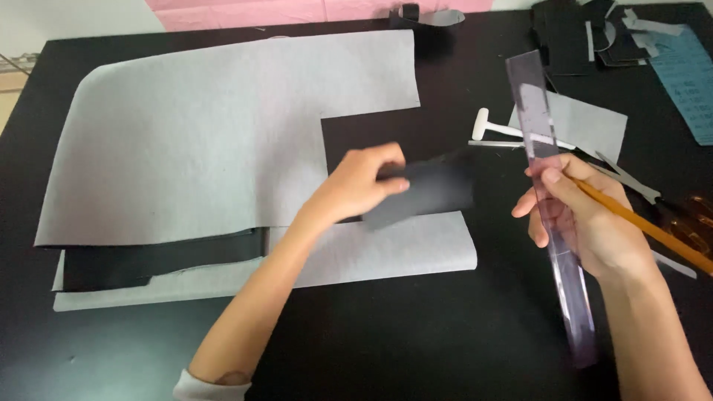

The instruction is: Using a ruler and pencil to measure and mark lines on leather pieces for cutting.

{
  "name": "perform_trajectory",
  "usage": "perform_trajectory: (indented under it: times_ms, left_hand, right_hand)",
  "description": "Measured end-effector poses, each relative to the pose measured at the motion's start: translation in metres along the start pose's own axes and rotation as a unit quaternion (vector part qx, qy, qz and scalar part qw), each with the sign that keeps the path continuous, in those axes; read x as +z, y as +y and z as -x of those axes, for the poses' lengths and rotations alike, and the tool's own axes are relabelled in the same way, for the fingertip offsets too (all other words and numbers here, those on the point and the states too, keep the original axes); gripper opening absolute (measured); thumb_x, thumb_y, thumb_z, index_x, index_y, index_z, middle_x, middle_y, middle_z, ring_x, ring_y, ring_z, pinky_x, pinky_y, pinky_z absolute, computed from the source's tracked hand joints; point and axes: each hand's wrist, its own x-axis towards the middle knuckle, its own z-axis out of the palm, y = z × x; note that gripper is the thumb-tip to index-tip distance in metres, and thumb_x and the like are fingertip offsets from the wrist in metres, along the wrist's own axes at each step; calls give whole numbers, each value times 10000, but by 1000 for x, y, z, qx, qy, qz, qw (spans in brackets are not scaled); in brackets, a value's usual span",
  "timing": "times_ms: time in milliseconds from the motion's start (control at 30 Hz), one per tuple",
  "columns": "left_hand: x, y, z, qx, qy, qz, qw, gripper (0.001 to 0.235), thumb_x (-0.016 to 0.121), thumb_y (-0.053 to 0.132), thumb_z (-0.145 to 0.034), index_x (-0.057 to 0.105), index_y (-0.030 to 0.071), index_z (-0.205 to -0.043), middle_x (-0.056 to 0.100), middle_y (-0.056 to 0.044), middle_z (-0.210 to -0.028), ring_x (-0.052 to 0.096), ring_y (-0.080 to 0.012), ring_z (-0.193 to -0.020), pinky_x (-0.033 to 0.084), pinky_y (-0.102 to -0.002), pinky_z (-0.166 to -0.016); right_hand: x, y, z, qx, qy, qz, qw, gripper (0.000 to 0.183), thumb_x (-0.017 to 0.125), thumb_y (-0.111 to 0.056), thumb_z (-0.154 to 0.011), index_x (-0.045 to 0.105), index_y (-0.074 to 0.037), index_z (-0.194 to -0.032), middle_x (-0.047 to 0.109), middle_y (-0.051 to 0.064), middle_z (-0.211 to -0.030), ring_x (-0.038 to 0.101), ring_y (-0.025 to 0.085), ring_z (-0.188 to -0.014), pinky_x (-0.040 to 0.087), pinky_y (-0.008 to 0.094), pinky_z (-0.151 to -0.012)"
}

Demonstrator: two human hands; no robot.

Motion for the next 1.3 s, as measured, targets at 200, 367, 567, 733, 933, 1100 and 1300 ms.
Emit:
perform_trajectory:
  times_ms: [200, 367, 567, 733, 933, 1100, 1300]
  left_hand:
    - [-31, 13, 15, 91, 55, 233, 967, 223, 672, 107, -931, 632, 127, -1149, 657, 37, -1144, 651, -140, -1031, 513, -270, -893]
    - [-44, 26, 30, 114, 50, 236, 964, 281, 662, 67, -926, 629, 140, -1195, 662, 36, -1195, 647, -158, -1081, 516, -287, -947]
    - [-59, 38, 46, 187, -55, 190, 962, 515, 638, -36, -882, 548, 88, -1373, 621, -31, -1350, 608, -191, -1275, 489, -340, -1068]
    - [-57, 43, 50, 141, -148, 179, 962, 282, 568, 121, -980, 584, 97, -1261, 692, -19, -1165, 706, -152, -1044, 596, -285, -862]
    - [-44, 50, 53, 90, -59, 128, 986, 333, 680, 309, -1000, 569, 116, -752, 419, 69, -654, 378, -79, -598, 317, -254, -556]
    - [-49, 57, 65, 80, -55, 85, 992, 546, 762, 285, -991, 384, 127, -630, 299, 53, -600, 273, -88, -555, 240, -289, -535]
    - [-54, 62, 70, 75, -82, 67, 992, 622, 802, 285, -974, 330, 134, -597, 264, 47, -571, 242, -91, -521, 207, -297, -513]
  right_hand:
    - [13, 3, -2, -12, -57, -28, 998, 163, 528, -162, -1042, 629, -91, -1148, 725, 196, -1205, 621, 137, -451, 565, 230, -468]
    - [21, 1, 3, -14, -60, -29, 998, 392, 552, -150, -983, 590, -160, -1372, 630, 265, -1449, 635, 146, -431, 611, 259, -503]
    - [22, -2, 13, -58, -122, -69, 988, 568, 567, -90, -956, 457, -111, -1513, 605, 239, -1440, 727, 228, -426, 647, 266, -421]
    - [31, 3, 18, -78, -158, -38, 984, 565, 585, -38, -914, 471, 51, -1460, 709, 197, -1268, 761, 285, -428, 640, 315, -492]
    - [39, -2, 30, -19, -149, 40, 988, 560, 613, -32, -877, 557, 16, -1431, 831, 206, -1013, 797, 303, -406, 533, 277, -538]
    - [39, -4, 36, 9, -130, 29, 991, 549, 614, -1, -833, 602, 28, -1382, 807, 199, -993, 780, 317, -373, 531, 280, -471]
    - [34, -2, 37, -53, -205, 41, 976, 554, 620, -92, -915, 506, -20, -1453, 774, 139, -566, 820, 206, -449, 647, 284, -573]
